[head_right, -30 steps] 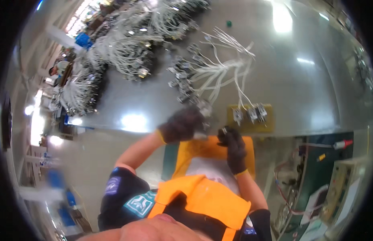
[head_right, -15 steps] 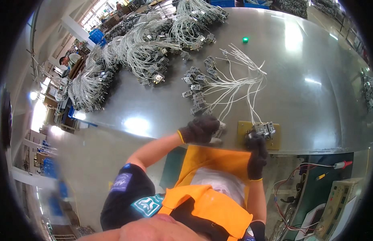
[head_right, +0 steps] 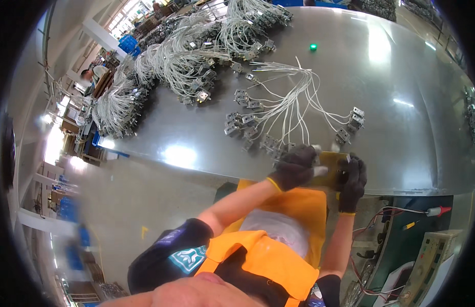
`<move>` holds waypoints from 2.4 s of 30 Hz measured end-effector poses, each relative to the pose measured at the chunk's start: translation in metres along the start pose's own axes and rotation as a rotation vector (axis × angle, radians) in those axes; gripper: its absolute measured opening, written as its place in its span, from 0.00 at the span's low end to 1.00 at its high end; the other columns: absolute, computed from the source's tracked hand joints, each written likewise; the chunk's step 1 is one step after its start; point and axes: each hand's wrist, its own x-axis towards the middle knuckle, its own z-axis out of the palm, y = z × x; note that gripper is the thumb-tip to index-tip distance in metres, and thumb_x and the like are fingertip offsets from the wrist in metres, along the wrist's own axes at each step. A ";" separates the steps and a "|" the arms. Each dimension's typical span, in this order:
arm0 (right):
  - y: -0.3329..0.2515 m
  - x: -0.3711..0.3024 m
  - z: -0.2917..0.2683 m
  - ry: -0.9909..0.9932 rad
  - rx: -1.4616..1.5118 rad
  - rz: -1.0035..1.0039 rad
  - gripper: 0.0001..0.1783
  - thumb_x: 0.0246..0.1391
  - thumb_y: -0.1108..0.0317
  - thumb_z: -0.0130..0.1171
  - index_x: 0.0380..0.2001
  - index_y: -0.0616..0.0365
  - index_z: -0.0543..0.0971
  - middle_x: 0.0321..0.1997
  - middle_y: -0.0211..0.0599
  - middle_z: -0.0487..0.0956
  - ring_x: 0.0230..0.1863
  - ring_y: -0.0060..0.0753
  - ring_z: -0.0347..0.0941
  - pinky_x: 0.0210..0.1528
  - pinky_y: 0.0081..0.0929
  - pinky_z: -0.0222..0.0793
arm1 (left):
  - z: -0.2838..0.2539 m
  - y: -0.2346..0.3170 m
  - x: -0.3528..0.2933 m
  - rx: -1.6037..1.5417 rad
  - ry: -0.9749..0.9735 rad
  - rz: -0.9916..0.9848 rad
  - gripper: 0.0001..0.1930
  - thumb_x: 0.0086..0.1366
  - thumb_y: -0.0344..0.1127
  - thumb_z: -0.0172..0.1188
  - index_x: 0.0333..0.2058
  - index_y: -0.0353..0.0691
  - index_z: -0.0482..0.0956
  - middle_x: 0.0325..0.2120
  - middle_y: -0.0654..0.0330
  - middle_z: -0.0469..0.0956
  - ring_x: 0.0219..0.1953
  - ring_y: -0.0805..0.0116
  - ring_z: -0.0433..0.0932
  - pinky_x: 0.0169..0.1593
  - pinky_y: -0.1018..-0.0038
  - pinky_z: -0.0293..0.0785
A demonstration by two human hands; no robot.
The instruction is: Assembling a wire harness by plugging multiple connectors into an assembly board.
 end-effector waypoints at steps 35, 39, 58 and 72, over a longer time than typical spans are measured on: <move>-0.010 -0.091 0.034 -0.107 -0.484 -0.439 0.15 0.57 0.73 0.61 0.48 0.61 0.78 0.41 0.49 0.82 0.39 0.50 0.81 0.39 0.35 0.77 | -0.024 0.001 0.008 -0.449 -0.338 -0.152 0.30 0.59 0.30 0.66 0.60 0.31 0.67 0.49 0.51 0.76 0.50 0.63 0.76 0.55 0.69 0.71; -0.005 -0.100 0.035 -0.204 -0.445 -0.385 0.19 0.57 0.72 0.60 0.53 0.61 0.76 0.44 0.50 0.81 0.37 0.50 0.80 0.36 0.36 0.77 | -0.027 -0.009 -0.001 -0.364 -0.433 -0.181 0.30 0.59 0.30 0.65 0.60 0.31 0.66 0.49 0.51 0.76 0.50 0.64 0.76 0.55 0.69 0.71; 0.016 -0.106 0.034 -0.171 -0.570 -0.467 0.20 0.56 0.73 0.60 0.53 0.59 0.76 0.49 0.48 0.80 0.40 0.50 0.80 0.40 0.37 0.77 | -0.019 -0.021 -0.008 -0.422 -0.418 -0.169 0.31 0.58 0.32 0.66 0.60 0.33 0.67 0.43 0.52 0.76 0.44 0.61 0.77 0.49 0.68 0.73; 0.010 -0.102 0.025 -0.290 -0.533 -0.333 0.21 0.59 0.75 0.54 0.56 0.62 0.73 0.54 0.51 0.77 0.52 0.51 0.77 0.51 0.37 0.76 | -0.021 -0.008 0.003 -0.069 -0.386 0.193 0.28 0.59 0.30 0.63 0.58 0.32 0.69 0.47 0.47 0.77 0.49 0.55 0.78 0.54 0.64 0.73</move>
